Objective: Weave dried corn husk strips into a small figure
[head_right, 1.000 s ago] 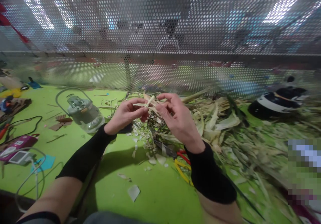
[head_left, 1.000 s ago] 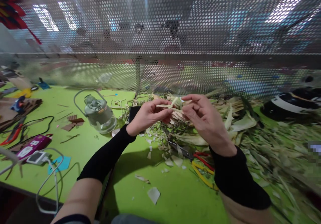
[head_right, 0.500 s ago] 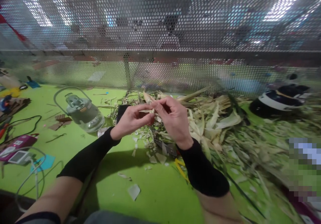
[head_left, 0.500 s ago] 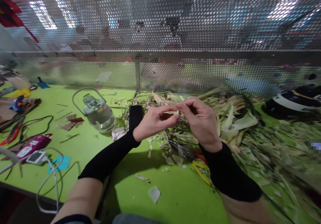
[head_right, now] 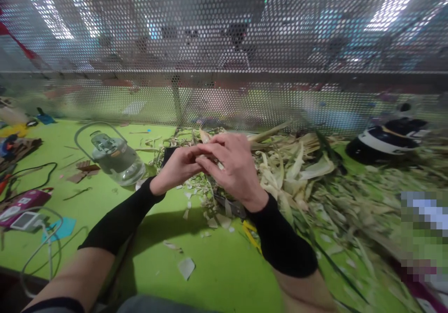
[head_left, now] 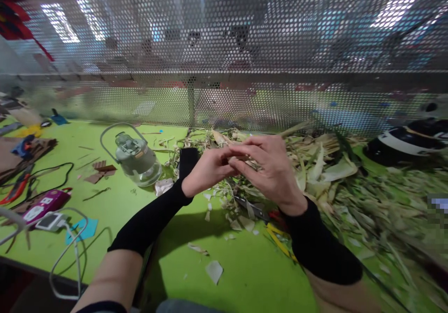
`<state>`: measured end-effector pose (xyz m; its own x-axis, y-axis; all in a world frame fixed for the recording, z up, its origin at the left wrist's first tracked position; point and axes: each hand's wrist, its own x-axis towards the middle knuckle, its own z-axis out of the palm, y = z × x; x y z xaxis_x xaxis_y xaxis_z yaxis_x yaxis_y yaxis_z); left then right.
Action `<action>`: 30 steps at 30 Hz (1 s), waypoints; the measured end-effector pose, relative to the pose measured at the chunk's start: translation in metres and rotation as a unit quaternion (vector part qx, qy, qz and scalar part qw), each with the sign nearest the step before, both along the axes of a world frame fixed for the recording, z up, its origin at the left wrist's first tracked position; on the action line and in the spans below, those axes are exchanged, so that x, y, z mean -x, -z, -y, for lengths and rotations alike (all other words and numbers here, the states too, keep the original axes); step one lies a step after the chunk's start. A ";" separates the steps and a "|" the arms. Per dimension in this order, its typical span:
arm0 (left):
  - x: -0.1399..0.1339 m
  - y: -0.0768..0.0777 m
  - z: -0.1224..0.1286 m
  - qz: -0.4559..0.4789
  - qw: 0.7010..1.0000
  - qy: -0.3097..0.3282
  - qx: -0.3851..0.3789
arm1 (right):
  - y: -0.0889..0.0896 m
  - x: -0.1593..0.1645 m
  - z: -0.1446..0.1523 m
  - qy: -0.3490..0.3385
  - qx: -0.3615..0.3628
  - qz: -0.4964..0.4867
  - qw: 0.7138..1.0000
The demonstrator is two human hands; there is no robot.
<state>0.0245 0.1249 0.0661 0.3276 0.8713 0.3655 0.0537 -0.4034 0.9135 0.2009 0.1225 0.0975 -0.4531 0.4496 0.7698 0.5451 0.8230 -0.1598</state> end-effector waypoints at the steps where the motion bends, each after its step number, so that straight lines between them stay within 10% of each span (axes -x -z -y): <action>1: 0.000 0.000 0.000 -0.001 1.000 0.005 0.013 | 0.001 0.001 -0.001 0.003 0.004 0.013 1.000; 7: -0.003 -0.002 -0.002 0.092 0.981 0.096 0.140 | 0.006 -0.002 -0.004 0.039 0.110 -0.091 0.989; 14: 0.002 -0.005 -0.002 0.084 0.986 0.073 0.123 | -0.005 -0.007 -0.004 -0.014 0.321 -0.182 0.929; 30: 0.013 -0.037 0.095 -0.064 0.993 0.086 -0.045 | -0.027 -0.004 0.095 -0.058 0.357 -0.175 0.916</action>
